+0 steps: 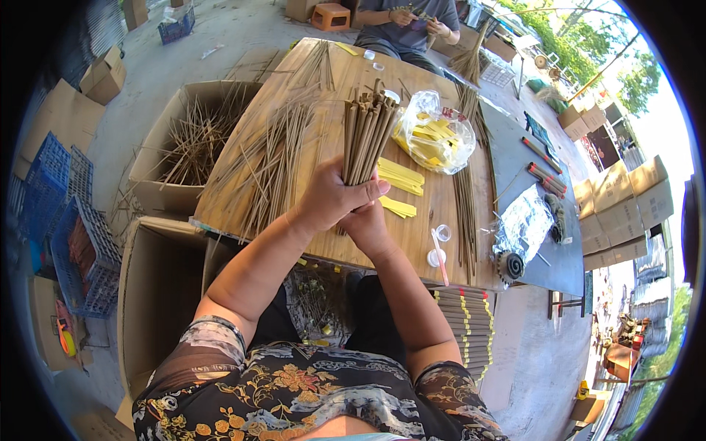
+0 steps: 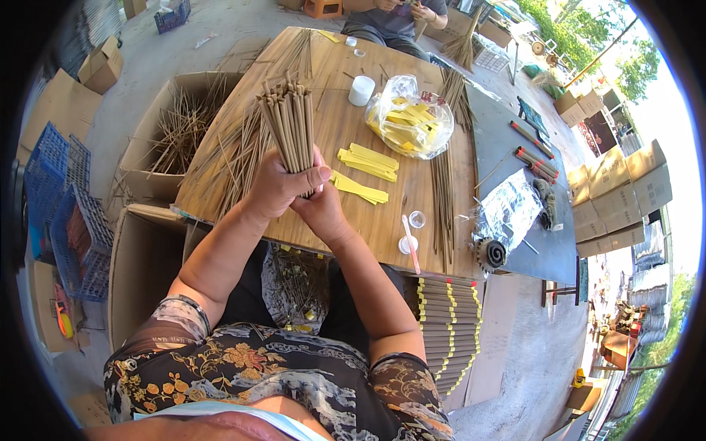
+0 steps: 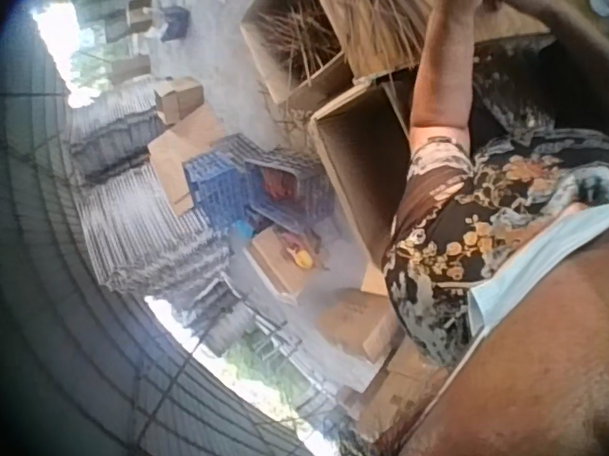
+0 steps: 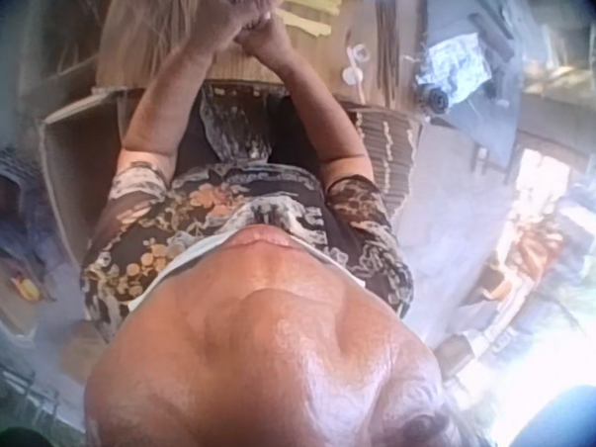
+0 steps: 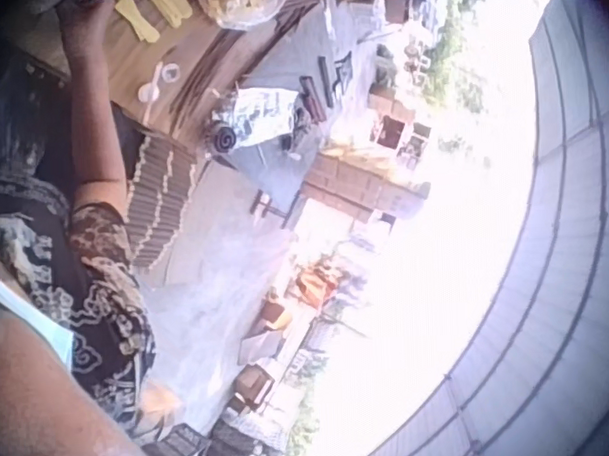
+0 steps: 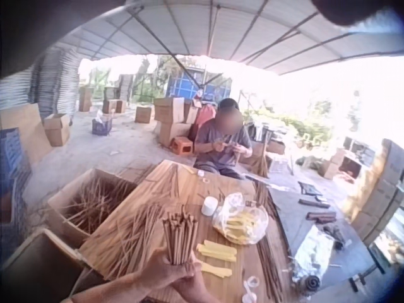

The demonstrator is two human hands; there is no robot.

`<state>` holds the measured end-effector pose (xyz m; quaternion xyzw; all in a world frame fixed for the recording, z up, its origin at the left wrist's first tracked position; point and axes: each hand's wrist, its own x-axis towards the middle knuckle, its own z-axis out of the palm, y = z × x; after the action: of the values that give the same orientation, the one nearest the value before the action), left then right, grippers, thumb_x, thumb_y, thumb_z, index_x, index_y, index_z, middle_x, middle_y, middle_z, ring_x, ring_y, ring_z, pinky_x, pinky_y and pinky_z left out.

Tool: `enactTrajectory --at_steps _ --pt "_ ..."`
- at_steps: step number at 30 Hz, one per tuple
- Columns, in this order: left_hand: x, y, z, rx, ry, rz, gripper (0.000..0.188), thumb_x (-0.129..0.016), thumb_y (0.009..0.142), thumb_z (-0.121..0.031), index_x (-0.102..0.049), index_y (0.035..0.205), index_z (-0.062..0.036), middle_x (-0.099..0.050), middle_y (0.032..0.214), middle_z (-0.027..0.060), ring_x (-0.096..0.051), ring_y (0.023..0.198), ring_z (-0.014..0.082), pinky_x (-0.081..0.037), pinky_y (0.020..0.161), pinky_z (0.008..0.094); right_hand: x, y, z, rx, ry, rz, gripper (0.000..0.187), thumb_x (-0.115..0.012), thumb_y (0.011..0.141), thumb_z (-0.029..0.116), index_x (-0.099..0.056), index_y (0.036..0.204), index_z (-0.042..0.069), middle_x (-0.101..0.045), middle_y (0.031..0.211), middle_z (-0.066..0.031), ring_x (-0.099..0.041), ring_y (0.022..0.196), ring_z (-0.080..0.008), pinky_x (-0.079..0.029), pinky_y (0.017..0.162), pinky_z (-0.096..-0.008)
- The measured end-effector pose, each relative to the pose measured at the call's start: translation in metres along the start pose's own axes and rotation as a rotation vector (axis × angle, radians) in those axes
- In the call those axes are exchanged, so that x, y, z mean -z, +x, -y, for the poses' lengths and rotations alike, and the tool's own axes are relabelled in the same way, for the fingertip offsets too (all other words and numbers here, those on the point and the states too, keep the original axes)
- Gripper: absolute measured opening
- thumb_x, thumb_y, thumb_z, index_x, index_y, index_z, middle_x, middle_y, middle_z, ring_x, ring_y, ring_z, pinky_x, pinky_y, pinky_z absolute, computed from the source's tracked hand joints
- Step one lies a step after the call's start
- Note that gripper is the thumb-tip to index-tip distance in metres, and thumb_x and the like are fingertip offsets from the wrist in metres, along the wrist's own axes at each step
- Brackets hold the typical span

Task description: The person gathers thin sticks from a cardboard box and wraps the ends with yellow tape. They repeatedly pick up bundles, align them, and apply tape to secure the ends, then place the finished bundles back into the box.

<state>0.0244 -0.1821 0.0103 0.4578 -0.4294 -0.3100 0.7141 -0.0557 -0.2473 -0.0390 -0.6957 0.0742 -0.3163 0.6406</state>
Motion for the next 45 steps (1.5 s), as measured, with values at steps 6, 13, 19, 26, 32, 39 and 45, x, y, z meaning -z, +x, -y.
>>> enactTrajectory --at_steps 6,13,19,26,32,39,45 --pt "-0.008 0.002 0.008 -0.079 0.116 -0.048 0.016 -0.064 0.081 -0.014 -0.053 0.074 -0.0043 -0.051 0.060 -0.0010 -0.048 0.053 0.0050 -0.040 0.049 0.0189 0.008 -0.005 -0.023 -0.086 -0.045 0.040 0.032 -0.063 0.075 0.003 -0.051 0.105 0.001 -0.060 0.094 -0.0054 -0.056 0.088 -0.0137 -0.045 0.079 -0.0275" --pt "-0.005 -0.004 -0.006 0.024 -0.129 -0.095 0.016 -0.065 0.080 -0.014 -0.051 0.080 -0.0061 -0.051 0.064 -0.0003 -0.050 0.054 0.0076 -0.043 0.049 0.0202 0.000 -0.019 0.010 -0.135 -0.190 0.075 0.021 -0.062 0.081 0.012 -0.053 0.097 0.001 -0.060 0.080 -0.0024 -0.056 0.075 -0.0118 -0.045 0.067 -0.0259" --pt "0.008 -0.016 -0.015 0.145 -0.491 0.094 0.020 -0.067 0.078 -0.018 -0.051 0.080 -0.0059 -0.051 0.063 0.0009 -0.049 0.054 0.0086 -0.042 0.049 0.0202 -0.002 -0.033 0.030 -0.408 -0.111 0.256 0.018 -0.062 0.083 0.014 -0.053 0.094 0.003 -0.055 0.077 -0.0001 -0.053 0.073 -0.0116 -0.045 0.069 -0.0269" --pt "0.008 -0.015 -0.002 -0.059 0.014 0.158 0.021 -0.071 0.075 -0.018 -0.054 0.073 -0.0051 -0.050 0.064 -0.0024 -0.046 0.062 0.0048 -0.040 0.056 0.0211 -0.001 -0.014 -0.004 -0.051 -0.070 0.121 0.043 -0.066 0.074 0.004 -0.042 0.110 0.003 -0.051 0.102 -0.0050 -0.049 0.090 -0.0111 -0.042 0.074 -0.0249" --pt "0.011 -0.012 0.005 -0.014 0.020 0.096 0.019 -0.069 0.077 -0.018 -0.055 0.074 -0.0057 -0.050 0.064 -0.0038 -0.045 0.061 0.0037 -0.038 0.054 0.0193 0.030 -0.019 0.009 -0.288 -0.475 0.354 0.067 -0.061 0.072 0.001 -0.030 0.131 0.002 -0.047 0.122 -0.0124 -0.043 0.115 -0.0198 -0.034 0.096 -0.0318" --pt "0.007 -0.009 0.002 0.009 -0.010 0.147 0.022 -0.067 0.079 -0.020 -0.051 0.072 -0.0078 -0.044 0.062 -0.0063 -0.041 0.057 0.0028 -0.035 0.051 0.0191 0.045 0.014 0.169 0.096 -0.435 0.008 0.022 -0.055 0.085 0.002 -0.056 0.107 0.002 -0.060 0.094 -0.0037 -0.055 0.087 -0.0088 -0.045 0.077 -0.0220" --pt "0.004 -0.009 0.001 -0.009 0.062 0.146 0.022 -0.066 0.080 -0.020 -0.050 0.070 -0.0077 -0.043 0.061 -0.0055 -0.040 0.057 0.0038 -0.035 0.051 0.0200 0.016 0.052 0.234 0.534 -1.119 0.367 0.029 -0.057 0.082 0.000 -0.057 0.110 0.002 -0.061 0.095 -0.0108 -0.059 0.085 -0.0163 -0.047 0.073 -0.0255"
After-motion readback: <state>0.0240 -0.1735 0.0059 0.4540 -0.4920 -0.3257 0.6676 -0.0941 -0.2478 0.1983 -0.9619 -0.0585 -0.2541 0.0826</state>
